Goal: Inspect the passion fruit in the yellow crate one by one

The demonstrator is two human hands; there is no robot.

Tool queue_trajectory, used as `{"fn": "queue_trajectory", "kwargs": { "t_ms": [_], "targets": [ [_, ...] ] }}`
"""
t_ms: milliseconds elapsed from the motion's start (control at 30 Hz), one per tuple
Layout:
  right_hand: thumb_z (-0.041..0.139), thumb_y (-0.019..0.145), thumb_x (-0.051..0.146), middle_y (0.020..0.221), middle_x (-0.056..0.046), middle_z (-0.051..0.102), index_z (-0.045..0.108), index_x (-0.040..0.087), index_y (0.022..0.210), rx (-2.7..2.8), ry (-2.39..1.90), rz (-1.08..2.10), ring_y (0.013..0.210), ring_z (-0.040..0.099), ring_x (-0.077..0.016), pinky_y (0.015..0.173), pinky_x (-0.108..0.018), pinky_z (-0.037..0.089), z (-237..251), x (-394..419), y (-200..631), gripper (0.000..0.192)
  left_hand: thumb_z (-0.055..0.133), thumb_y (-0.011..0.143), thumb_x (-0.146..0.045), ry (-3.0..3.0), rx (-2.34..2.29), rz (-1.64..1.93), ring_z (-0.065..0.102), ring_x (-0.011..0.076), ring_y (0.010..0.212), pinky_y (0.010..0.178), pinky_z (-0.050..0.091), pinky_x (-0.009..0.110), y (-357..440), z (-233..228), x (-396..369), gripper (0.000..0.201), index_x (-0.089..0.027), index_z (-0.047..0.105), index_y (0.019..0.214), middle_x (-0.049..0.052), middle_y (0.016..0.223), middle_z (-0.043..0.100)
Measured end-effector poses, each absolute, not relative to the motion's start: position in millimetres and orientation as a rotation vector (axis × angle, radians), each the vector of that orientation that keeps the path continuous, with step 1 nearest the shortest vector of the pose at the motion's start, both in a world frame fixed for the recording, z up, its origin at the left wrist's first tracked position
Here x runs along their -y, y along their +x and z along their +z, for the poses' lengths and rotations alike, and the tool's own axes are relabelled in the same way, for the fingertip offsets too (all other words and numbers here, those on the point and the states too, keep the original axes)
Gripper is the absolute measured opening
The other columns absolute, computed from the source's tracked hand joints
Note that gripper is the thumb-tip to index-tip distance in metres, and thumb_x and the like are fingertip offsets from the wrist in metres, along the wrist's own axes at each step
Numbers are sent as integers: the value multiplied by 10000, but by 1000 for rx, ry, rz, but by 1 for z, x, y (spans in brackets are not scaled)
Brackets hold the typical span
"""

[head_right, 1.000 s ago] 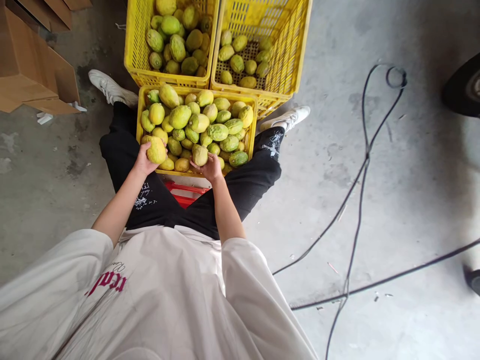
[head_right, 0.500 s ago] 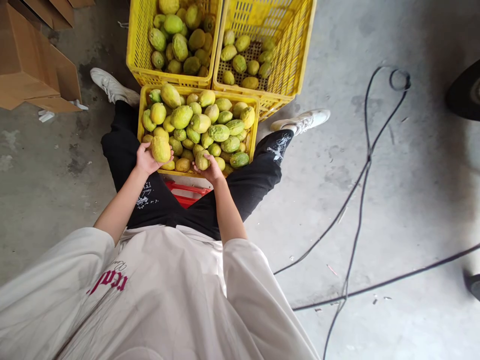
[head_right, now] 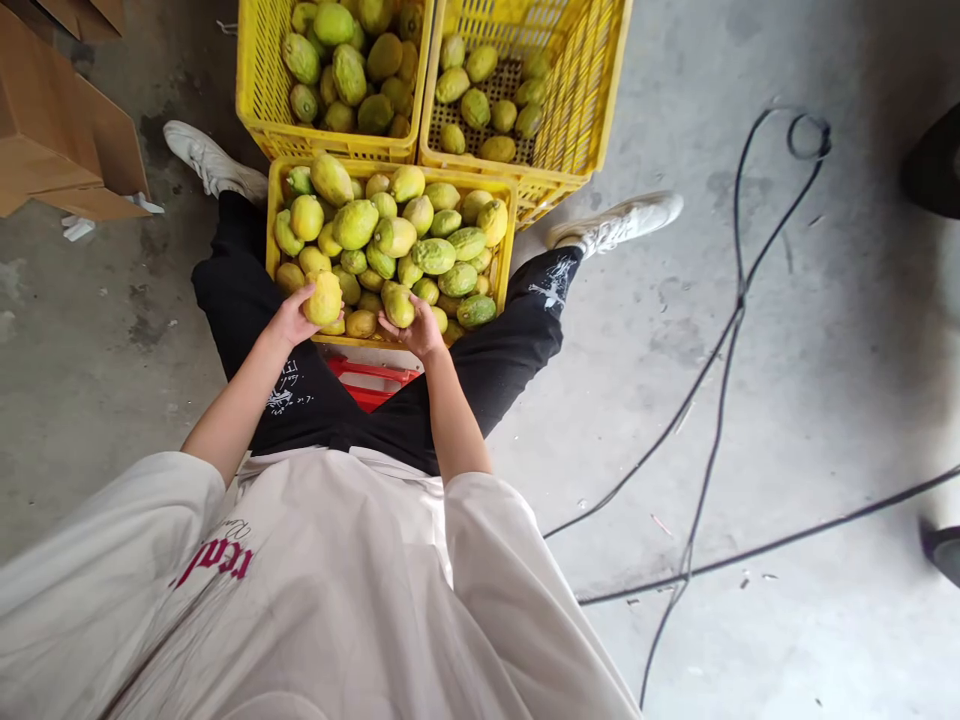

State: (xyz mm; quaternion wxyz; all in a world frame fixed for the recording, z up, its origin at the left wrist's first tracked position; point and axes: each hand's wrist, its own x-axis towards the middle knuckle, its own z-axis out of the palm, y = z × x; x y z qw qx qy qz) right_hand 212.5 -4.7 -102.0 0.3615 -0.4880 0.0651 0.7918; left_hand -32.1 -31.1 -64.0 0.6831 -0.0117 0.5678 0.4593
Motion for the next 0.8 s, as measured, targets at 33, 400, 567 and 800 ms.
{"fn": "queue_trajectory", "kwargs": {
  "t_ms": [33, 400, 567, 800],
  "targets": [
    [592, 1207, 284, 938, 2, 857, 705, 305, 1298, -148, -1283, 2028, 1176, 959, -287, 1118, -492, 855, -103, 5, 212, 147, 936, 1123, -570, -31, -1279, 1025, 928, 427, 1445, 1204, 798, 548, -32, -64, 31, 638, -231, 832, 1654, 167, 1426, 957],
    [895, 1078, 328, 1099, -31, 890, 711, 328, 1266, 79, -1378, 2116, 1158, 966, -294, 982, -446, 877, -123, 10, 211, 263, 897, 1053, -636, -1, -1175, 926, 979, 449, 1293, 1143, 813, 579, -29, -55, 26, 686, -217, 833, 1592, 185, 1356, 977],
    [734, 1135, 323, 1078, -47, 868, 700, 320, 1243, -51, -1440, 2117, 1201, 954, -331, 1008, -505, 871, -118, 7, 206, 114, 767, 1072, -607, -30, -1185, 929, 983, 451, 1231, 1121, 820, 598, -30, -53, 24, 647, -205, 825, 1576, 168, 1226, 980],
    [422, 1192, 200, 1002, -8, 830, 689, 302, 1302, -108, -1346, 2150, 1159, 891, -280, 1117, -562, 795, -100, 0, 209, 306, 681, 1114, -498, -61, -1199, 944, 961, 453, 1339, 1155, 805, 617, -28, -58, 23, 622, -233, 763, 1670, 154, 1320, 971]
  ]
}}
